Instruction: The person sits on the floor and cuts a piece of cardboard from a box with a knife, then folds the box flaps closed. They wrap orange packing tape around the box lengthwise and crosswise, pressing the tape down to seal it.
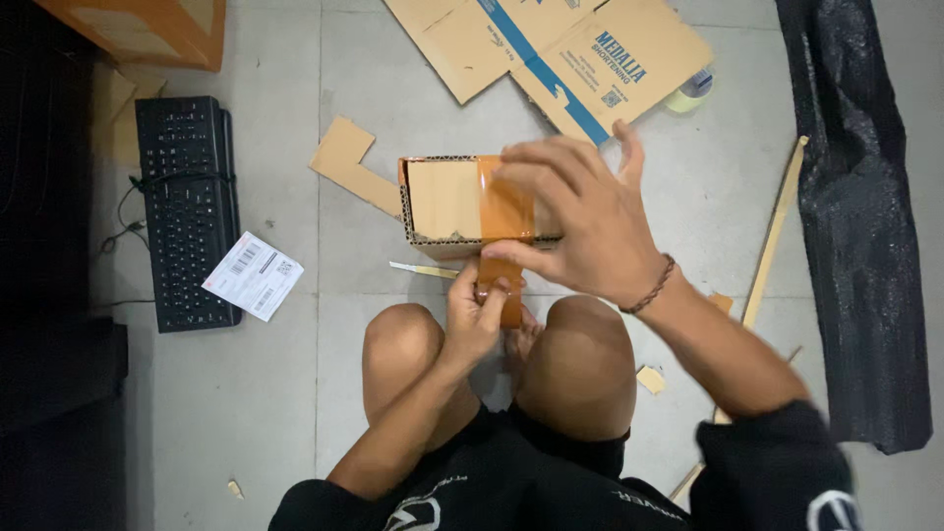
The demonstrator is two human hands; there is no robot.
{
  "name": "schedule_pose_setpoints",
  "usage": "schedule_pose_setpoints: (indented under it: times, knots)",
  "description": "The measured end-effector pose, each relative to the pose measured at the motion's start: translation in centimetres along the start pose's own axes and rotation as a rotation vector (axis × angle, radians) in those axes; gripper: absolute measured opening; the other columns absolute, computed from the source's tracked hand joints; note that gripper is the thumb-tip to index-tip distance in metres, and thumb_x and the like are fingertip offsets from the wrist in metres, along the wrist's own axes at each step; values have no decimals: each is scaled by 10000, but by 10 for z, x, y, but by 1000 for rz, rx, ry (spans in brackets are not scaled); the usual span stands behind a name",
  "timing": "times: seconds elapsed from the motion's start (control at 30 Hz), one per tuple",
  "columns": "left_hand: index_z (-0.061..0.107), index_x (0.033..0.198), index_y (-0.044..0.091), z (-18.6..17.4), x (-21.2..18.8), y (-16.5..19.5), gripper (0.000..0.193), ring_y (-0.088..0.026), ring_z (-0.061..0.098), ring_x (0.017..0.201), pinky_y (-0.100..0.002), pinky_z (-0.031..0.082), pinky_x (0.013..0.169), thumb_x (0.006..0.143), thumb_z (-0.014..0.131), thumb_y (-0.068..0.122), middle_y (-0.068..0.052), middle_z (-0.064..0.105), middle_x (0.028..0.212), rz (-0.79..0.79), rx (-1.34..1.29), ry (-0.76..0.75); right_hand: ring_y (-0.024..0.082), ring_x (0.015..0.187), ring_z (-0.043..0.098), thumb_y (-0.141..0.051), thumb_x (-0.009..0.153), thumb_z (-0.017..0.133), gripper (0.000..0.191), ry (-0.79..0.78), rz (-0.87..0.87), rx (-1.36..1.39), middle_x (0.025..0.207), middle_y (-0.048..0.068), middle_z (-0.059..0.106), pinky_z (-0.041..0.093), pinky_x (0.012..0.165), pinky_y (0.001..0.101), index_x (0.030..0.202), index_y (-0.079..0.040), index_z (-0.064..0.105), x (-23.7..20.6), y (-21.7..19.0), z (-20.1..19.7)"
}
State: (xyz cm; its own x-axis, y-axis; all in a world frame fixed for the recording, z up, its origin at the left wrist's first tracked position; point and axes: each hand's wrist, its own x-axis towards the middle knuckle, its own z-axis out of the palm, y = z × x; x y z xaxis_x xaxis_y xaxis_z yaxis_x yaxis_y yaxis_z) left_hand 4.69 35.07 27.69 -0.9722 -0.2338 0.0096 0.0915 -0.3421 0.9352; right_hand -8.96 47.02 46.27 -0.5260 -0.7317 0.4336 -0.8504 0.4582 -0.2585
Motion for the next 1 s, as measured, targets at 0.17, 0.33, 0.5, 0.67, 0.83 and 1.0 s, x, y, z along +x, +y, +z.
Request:
schedule_pose_setpoints:
  times: [0.17, 0.33, 0.5, 0.67, 0.83, 1.0]
  knots:
    - [431, 1279, 17, 6, 11, 24, 268, -299, 719, 624, -431, 602, 531, 1042, 509, 112, -200, 679, 1006, -390, -328, 17, 256, 1303, 528, -532, 778, 905, 806, -62, 27, -54, 1424, 25, 551, 162, 1129, 697, 1379, -162, 516, 5, 4, 11]
    - [439, 1341, 39, 9, 28, 70, 360, -363, 740, 762, -481, 618, 612, 1006, 500, 155, -236, 664, 1076, -573, -489, -2, 329, 1344, 487, -503, 768, 901, 891, -53, 59, -3, 1505, 101, 451, 247, 1079, 634, 1463, -145, 472, 10, 0, 17]
    - [496, 1394, -22, 7, 49, 93, 505, -382, 747, 956, -482, 631, 822, 1021, 467, 316, -249, 680, 1184, -777, -529, -60, 346, 1338, 499, -371, 757, 915, 493, 91, -62, 9, 1461, 174, 502, 234, 1084, 623, 1166, -176, 723, -9, 14, 20]
    - [483, 1426, 44, -6, 56, 102, 613, -339, 705, 984, -445, 603, 827, 988, 400, 464, -227, 687, 1198, -941, -350, -117, 319, 1197, 628, -150, 848, 768, 77, 279, -119, 1009, 1210, 138, 713, 479, 1007, 506, 832, -80, 795, -107, 91, 35]
    - [496, 1397, -6, -15, 60, 101, 655, -343, 734, 911, -445, 611, 805, 1010, 331, 496, -247, 712, 1163, -892, -296, -183, 303, 1191, 630, -120, 851, 758, 102, -897, 607, 1092, 1230, 135, 704, 491, 999, 486, 946, -88, 737, -190, 115, 209]
    - [506, 1342, -30, -15, 53, 93, 632, -358, 736, 837, -459, 611, 765, 1012, 349, 486, -260, 716, 1089, -813, -282, -179, 286, 1186, 633, -89, 854, 747, 218, -523, 653, 1475, 1250, 132, 695, 502, 992, 466, 1061, -96, 679, -197, 29, 362]
